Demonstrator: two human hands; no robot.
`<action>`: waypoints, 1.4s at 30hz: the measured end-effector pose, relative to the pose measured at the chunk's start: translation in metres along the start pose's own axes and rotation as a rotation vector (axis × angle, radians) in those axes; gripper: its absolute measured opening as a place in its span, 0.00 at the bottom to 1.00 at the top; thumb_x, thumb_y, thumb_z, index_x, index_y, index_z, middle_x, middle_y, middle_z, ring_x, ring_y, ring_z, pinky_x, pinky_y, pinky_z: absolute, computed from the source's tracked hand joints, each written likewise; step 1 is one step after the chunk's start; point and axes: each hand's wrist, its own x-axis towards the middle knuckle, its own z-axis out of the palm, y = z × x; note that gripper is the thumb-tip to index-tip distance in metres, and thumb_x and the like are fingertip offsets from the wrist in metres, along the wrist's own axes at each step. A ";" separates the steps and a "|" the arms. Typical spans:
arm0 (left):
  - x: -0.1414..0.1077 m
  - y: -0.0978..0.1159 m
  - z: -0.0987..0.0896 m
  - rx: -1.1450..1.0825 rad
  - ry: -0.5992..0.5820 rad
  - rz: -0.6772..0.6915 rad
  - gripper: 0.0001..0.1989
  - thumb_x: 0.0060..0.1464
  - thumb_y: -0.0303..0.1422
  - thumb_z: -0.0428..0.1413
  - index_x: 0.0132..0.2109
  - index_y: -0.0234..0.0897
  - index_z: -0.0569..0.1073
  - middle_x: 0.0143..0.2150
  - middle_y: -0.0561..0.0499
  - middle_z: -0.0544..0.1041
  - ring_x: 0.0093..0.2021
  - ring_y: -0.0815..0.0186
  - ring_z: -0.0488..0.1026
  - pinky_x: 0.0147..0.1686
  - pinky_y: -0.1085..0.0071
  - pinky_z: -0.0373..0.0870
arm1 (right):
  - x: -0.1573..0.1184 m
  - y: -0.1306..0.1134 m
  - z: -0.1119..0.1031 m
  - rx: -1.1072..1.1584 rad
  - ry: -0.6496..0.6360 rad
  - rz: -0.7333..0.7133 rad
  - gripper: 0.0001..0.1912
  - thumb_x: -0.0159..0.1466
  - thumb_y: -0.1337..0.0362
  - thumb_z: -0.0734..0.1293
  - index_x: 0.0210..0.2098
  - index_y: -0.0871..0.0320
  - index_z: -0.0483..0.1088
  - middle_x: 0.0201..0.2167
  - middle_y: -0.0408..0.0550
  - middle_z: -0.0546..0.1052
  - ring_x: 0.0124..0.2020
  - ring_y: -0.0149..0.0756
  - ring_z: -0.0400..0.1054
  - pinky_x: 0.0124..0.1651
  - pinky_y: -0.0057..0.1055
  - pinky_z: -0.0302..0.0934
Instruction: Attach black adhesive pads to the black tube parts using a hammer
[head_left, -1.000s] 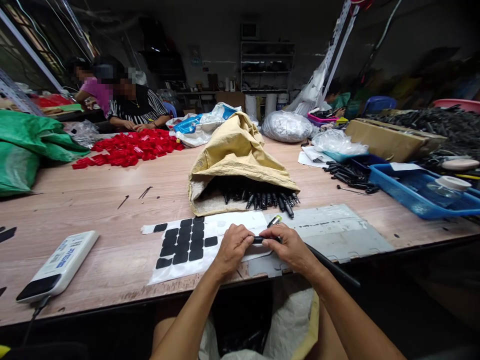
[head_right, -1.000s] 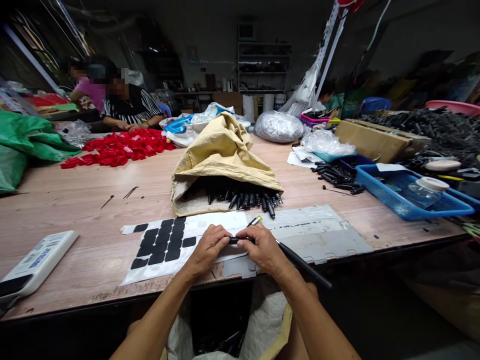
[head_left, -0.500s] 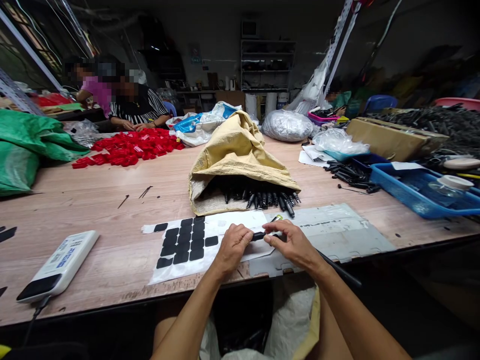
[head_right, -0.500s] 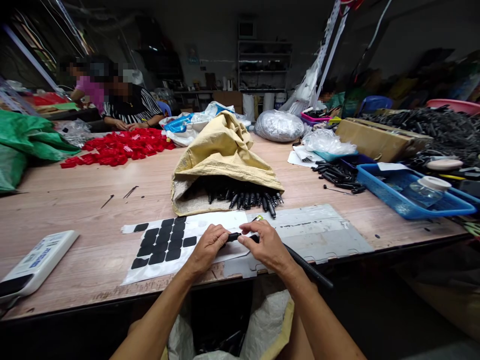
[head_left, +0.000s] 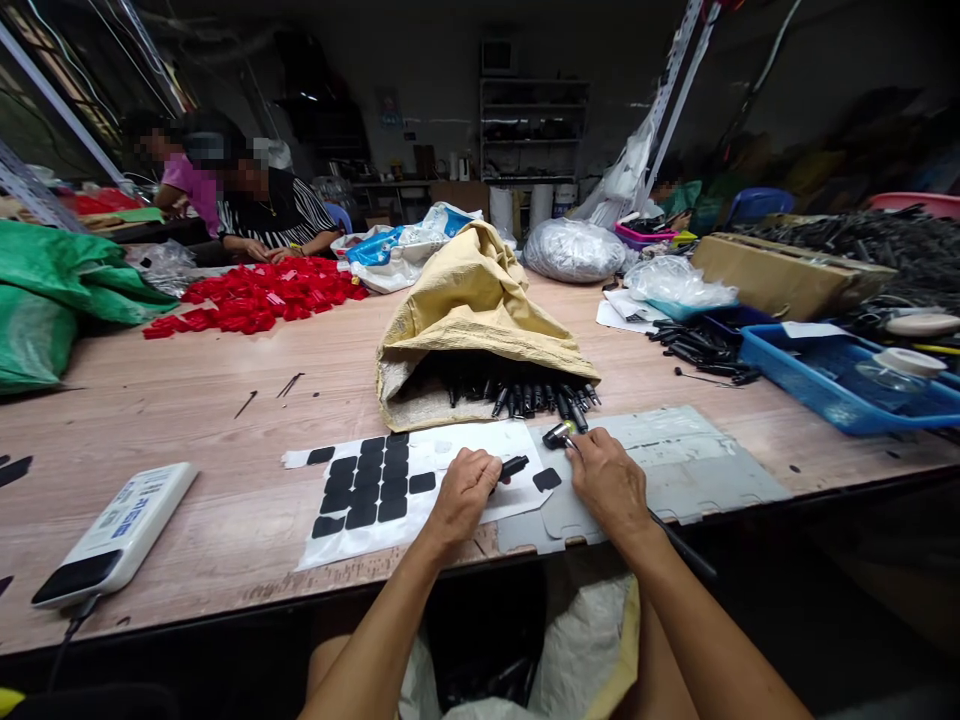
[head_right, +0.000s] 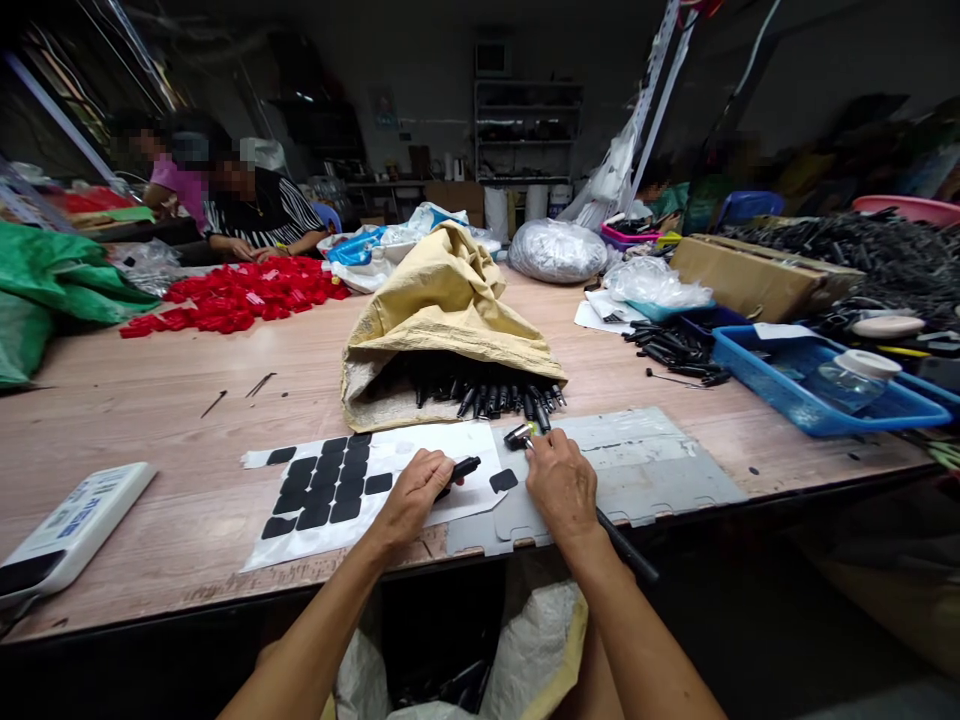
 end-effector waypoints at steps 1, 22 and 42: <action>0.000 0.000 0.000 0.004 -0.003 -0.002 0.24 0.71 0.41 0.41 0.33 0.39 0.75 0.35 0.50 0.74 0.42 0.61 0.66 0.46 0.64 0.62 | 0.001 0.000 0.001 -0.022 0.012 0.008 0.08 0.69 0.64 0.63 0.44 0.55 0.74 0.41 0.49 0.74 0.40 0.37 0.65 0.36 0.32 0.52; -0.135 0.002 0.043 0.327 -0.494 -0.316 0.10 0.62 0.34 0.50 0.45 0.42 0.75 0.43 0.45 0.81 0.44 0.53 0.78 0.42 0.62 0.68 | 0.001 -0.004 0.003 -0.116 0.063 -0.038 0.11 0.70 0.66 0.59 0.46 0.59 0.72 0.40 0.53 0.72 0.41 0.42 0.63 0.41 0.35 0.53; 0.120 -0.029 -0.051 0.451 0.375 -0.526 0.11 0.55 0.34 0.56 0.41 0.34 0.79 0.43 0.38 0.82 0.47 0.50 0.78 0.44 0.63 0.71 | 0.002 -0.005 0.002 -0.075 0.064 -0.024 0.10 0.70 0.66 0.59 0.44 0.59 0.71 0.40 0.53 0.72 0.42 0.41 0.63 0.40 0.35 0.53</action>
